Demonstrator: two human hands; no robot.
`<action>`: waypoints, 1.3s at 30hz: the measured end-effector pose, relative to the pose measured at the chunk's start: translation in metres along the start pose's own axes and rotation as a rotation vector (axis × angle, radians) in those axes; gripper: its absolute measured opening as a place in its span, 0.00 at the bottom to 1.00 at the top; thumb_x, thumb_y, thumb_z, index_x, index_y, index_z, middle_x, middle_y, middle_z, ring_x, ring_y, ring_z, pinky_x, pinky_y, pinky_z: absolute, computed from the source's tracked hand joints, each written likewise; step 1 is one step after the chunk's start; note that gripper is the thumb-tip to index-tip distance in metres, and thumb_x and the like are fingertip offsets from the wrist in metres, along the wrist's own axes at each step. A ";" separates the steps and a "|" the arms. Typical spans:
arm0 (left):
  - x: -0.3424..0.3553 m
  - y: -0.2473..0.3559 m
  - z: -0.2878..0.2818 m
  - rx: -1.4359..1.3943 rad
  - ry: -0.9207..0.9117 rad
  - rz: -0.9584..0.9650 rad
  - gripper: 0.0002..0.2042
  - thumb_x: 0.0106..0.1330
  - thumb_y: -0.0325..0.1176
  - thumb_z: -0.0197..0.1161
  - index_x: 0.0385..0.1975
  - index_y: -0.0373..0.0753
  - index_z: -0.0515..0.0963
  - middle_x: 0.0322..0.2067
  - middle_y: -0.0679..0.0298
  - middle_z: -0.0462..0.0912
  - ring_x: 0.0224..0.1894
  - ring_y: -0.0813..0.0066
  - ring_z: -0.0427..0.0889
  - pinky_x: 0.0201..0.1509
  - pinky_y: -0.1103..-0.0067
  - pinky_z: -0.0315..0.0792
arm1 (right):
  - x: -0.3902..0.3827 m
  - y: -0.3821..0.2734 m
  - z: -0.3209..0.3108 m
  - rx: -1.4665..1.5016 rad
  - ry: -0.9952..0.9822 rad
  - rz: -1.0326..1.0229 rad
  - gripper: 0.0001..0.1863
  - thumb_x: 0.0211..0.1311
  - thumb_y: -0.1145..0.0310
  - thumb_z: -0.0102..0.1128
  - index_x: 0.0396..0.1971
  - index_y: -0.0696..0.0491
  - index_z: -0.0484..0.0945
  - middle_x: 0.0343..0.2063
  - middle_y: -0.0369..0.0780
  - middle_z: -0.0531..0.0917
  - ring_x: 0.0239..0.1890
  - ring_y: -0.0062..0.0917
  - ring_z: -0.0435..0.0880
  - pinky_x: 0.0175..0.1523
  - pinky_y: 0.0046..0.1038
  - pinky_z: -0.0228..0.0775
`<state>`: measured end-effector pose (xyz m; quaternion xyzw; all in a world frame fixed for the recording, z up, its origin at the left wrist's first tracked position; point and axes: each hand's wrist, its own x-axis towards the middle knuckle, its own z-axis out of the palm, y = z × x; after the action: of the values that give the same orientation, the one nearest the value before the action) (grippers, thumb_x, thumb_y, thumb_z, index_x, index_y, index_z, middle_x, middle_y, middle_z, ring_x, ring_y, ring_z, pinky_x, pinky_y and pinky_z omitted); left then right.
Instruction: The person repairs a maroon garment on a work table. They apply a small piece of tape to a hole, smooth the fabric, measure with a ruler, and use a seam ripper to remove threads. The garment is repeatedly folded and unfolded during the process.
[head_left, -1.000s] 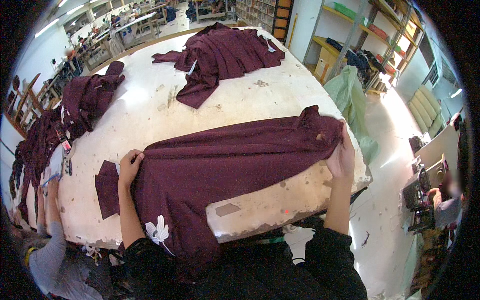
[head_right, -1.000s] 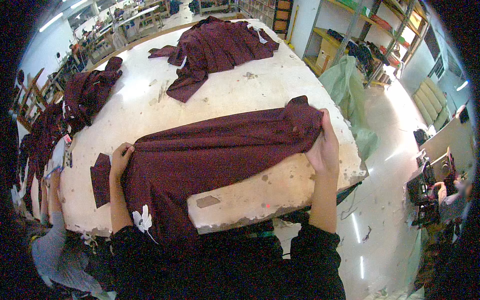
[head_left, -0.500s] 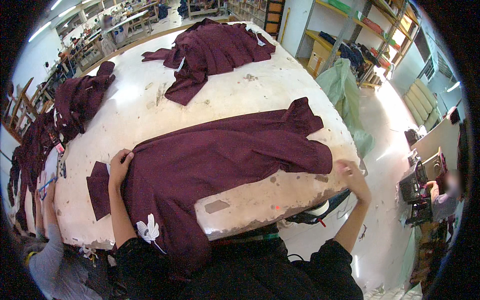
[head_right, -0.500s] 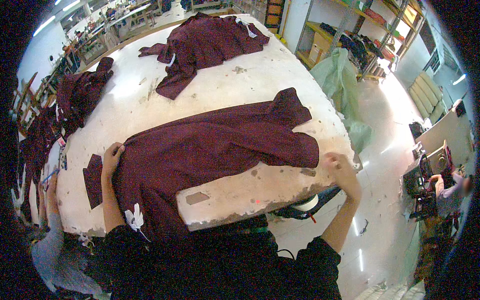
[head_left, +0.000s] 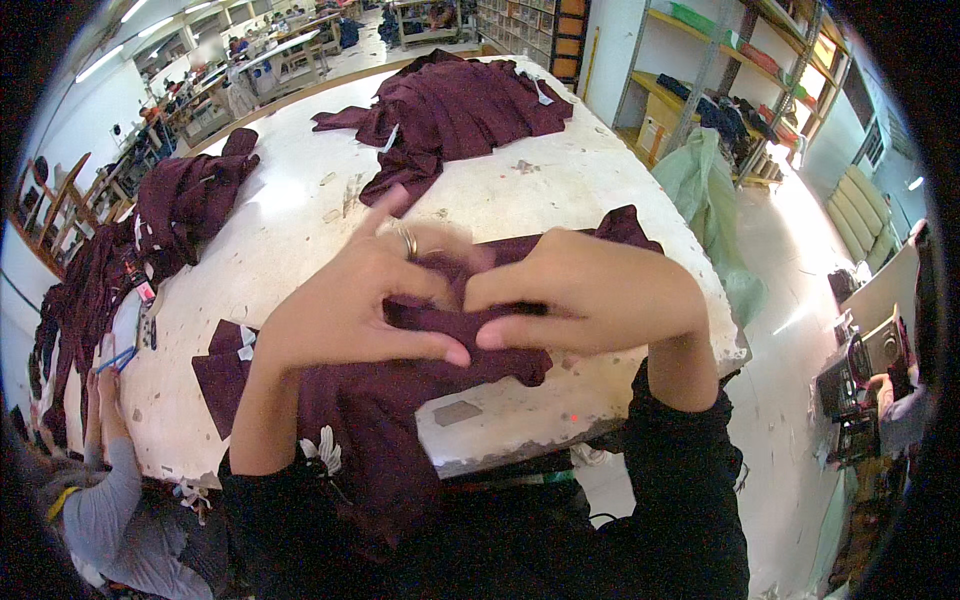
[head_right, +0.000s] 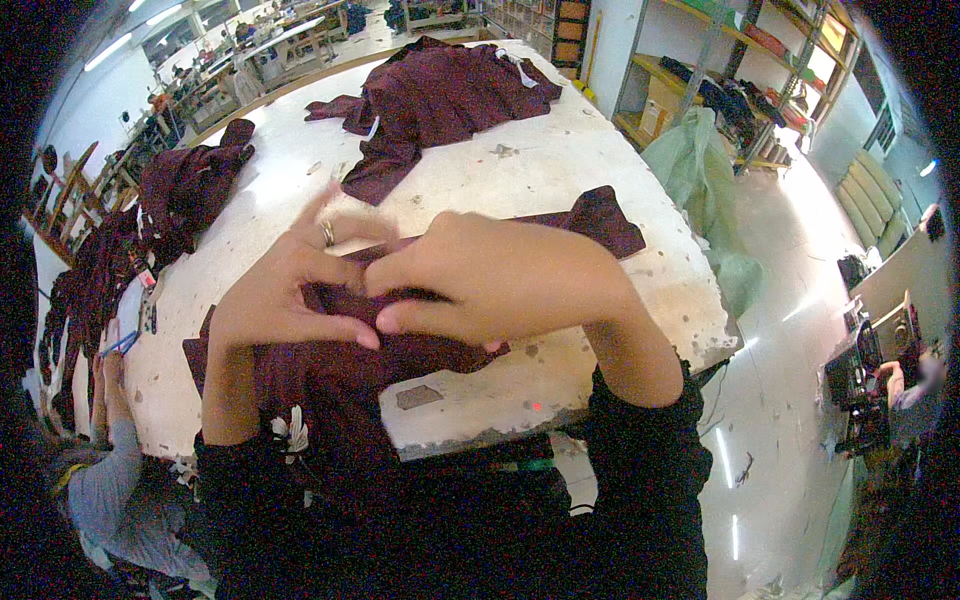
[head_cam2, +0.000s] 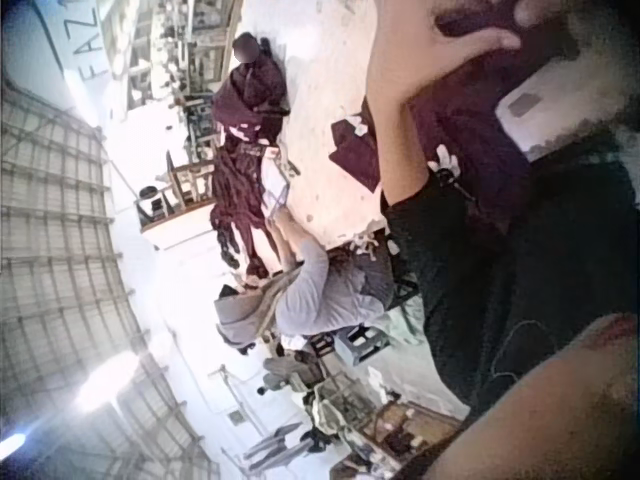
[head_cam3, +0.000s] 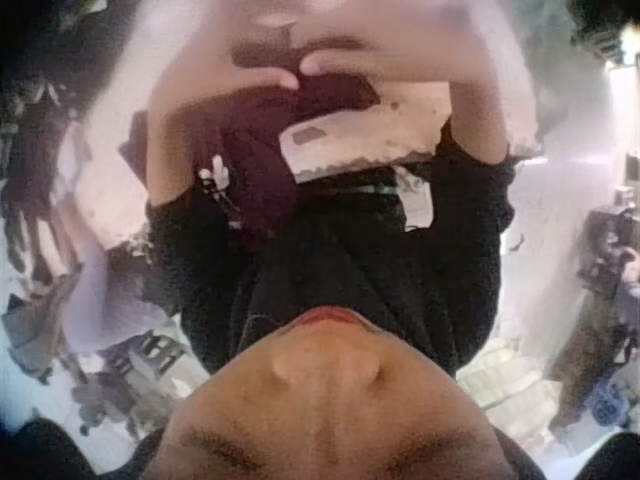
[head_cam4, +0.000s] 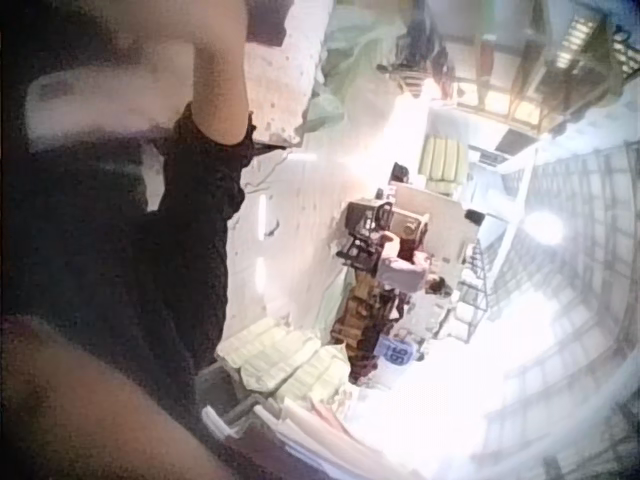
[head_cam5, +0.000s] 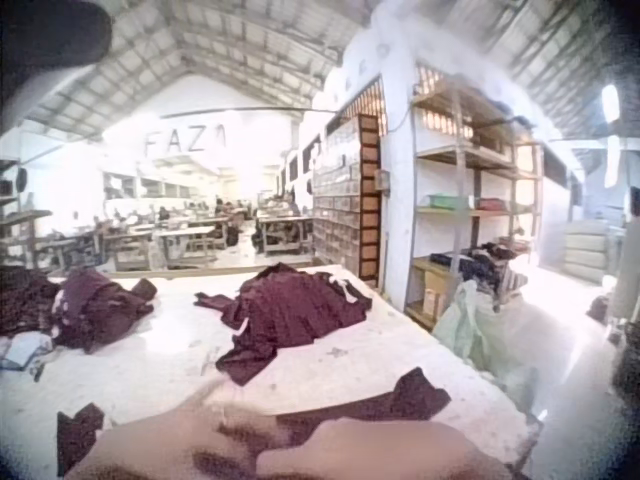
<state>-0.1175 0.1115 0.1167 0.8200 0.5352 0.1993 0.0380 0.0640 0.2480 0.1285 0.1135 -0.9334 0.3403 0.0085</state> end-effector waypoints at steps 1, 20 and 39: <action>-0.005 -0.005 0.000 -0.070 -0.081 -0.039 0.16 0.52 0.45 0.66 0.33 0.39 0.77 0.37 0.61 0.78 0.43 0.75 0.72 0.54 0.73 0.60 | 0.001 0.001 -0.003 0.059 -0.030 0.056 0.10 0.62 0.64 0.51 0.30 0.56 0.70 0.11 0.39 0.72 0.13 0.24 0.77 0.17 0.22 0.64; -0.036 -0.035 0.020 -0.772 -0.186 -0.394 0.14 0.67 0.37 0.52 0.21 0.36 0.67 0.19 0.77 0.56 0.23 0.89 0.53 0.24 0.85 0.53 | -0.018 0.052 0.013 0.575 0.084 0.348 0.15 0.67 0.58 0.44 0.41 0.55 0.70 0.17 0.34 0.74 0.10 0.16 0.75 0.13 0.14 0.61; -0.083 0.079 0.084 0.132 0.678 -0.176 0.16 0.40 0.32 0.72 0.27 0.36 0.73 0.44 0.49 0.69 0.49 0.50 0.70 0.48 0.65 0.70 | -0.063 -0.007 0.121 -0.326 0.974 -0.257 0.18 0.39 0.68 0.69 0.36 0.51 0.77 0.33 0.46 0.71 0.31 0.31 0.74 0.32 0.30 0.68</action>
<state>-0.0474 0.0163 0.0379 0.6588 0.5977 0.4209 -0.1778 0.1341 0.1791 0.0344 0.0529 -0.8408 0.2000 0.5003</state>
